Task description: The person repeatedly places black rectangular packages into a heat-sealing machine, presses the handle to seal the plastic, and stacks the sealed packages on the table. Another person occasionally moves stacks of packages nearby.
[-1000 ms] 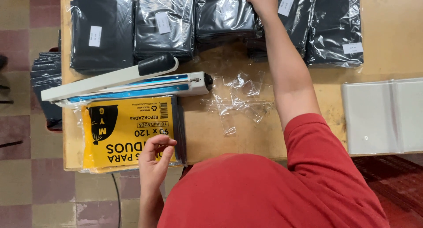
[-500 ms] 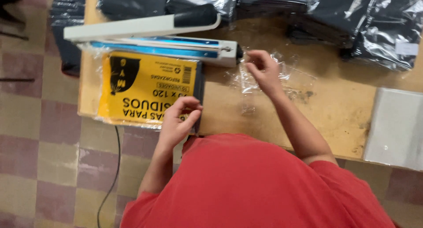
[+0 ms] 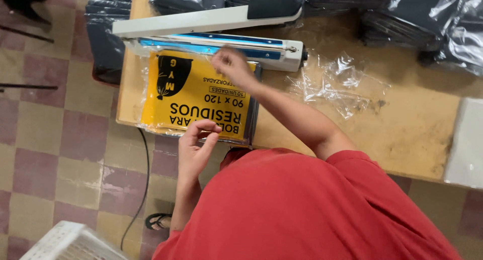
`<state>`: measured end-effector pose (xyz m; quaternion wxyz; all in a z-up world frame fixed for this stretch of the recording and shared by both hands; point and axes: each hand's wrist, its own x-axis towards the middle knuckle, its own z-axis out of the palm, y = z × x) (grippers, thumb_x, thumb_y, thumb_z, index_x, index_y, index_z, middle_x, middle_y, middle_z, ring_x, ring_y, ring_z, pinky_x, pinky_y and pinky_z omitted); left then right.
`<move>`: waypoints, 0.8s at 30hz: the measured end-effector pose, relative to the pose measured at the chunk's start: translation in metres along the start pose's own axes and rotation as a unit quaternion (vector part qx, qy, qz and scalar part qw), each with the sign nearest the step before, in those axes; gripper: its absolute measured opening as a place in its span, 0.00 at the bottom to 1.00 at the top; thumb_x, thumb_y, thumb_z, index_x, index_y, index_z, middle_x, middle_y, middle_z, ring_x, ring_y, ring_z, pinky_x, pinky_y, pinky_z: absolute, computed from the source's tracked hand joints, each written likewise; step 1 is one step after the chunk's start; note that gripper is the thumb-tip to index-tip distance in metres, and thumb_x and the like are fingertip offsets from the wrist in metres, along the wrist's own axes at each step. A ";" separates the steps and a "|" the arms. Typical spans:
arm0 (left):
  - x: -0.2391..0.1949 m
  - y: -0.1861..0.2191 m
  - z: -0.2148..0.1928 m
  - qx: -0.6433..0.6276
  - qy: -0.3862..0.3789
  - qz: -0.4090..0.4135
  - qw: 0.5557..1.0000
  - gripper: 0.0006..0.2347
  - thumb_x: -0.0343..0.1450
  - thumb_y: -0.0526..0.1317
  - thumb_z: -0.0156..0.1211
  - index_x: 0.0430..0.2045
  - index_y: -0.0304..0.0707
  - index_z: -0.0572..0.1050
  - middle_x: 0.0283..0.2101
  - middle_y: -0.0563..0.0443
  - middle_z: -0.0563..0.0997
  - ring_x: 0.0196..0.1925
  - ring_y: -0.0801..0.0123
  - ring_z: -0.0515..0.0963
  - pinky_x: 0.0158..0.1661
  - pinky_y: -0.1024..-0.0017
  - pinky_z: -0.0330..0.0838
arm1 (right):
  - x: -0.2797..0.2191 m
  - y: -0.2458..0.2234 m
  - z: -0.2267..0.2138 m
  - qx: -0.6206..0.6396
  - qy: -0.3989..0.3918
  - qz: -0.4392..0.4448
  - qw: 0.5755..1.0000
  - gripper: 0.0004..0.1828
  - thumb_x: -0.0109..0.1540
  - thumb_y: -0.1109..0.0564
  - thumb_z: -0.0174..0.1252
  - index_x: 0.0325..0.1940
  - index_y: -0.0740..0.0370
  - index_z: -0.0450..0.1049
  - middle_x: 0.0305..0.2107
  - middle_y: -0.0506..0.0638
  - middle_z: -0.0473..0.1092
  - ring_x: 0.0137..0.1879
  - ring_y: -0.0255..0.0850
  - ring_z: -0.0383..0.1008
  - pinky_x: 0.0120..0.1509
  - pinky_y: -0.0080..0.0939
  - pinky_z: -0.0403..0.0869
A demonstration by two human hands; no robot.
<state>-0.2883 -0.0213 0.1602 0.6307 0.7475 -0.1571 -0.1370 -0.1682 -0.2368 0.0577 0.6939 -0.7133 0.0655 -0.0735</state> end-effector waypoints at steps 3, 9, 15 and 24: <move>0.005 -0.011 -0.004 0.008 -0.020 0.011 1.000 0.08 0.70 0.32 0.62 0.42 0.34 0.77 0.35 0.46 0.84 0.41 0.65 0.83 0.44 0.69 0.78 | -0.048 -0.002 -0.014 0.064 -0.078 -0.145 0.984 0.05 0.62 0.61 0.65 0.31 0.59 0.77 0.38 0.52 0.74 0.47 0.40 0.72 0.54 0.40 0.69; 0.045 -0.021 0.046 0.081 -0.102 0.037 0.991 0.13 0.67 0.33 0.68 0.45 0.37 0.76 0.40 0.49 0.83 0.45 0.64 0.81 0.46 0.69 0.75 | -0.129 0.009 -0.159 0.155 0.042 -0.053 0.986 0.06 0.60 0.66 0.64 0.32 0.66 0.73 0.38 0.57 0.68 0.42 0.42 0.75 0.37 0.35 0.78; 0.068 -0.067 0.179 0.390 -0.266 0.285 0.834 0.41 0.54 0.59 0.76 0.61 0.45 0.66 0.66 0.41 0.64 0.70 0.39 0.58 0.64 0.46 0.60 | -0.189 0.074 -0.304 -0.131 0.333 0.151 0.921 0.08 0.60 0.53 0.68 0.39 0.52 0.76 0.37 0.46 0.74 0.45 0.34 0.74 0.47 0.34 0.71; 0.103 -0.154 0.282 0.632 -0.220 0.411 0.619 0.54 0.54 0.80 0.52 0.73 0.53 0.50 0.77 0.42 0.41 0.74 0.28 0.38 0.62 0.26 0.48 | -0.094 0.046 -0.286 -0.547 0.171 -0.084 0.815 0.31 0.59 0.51 0.67 0.63 0.64 0.68 0.59 0.57 0.68 0.66 0.51 0.64 0.70 0.56 0.60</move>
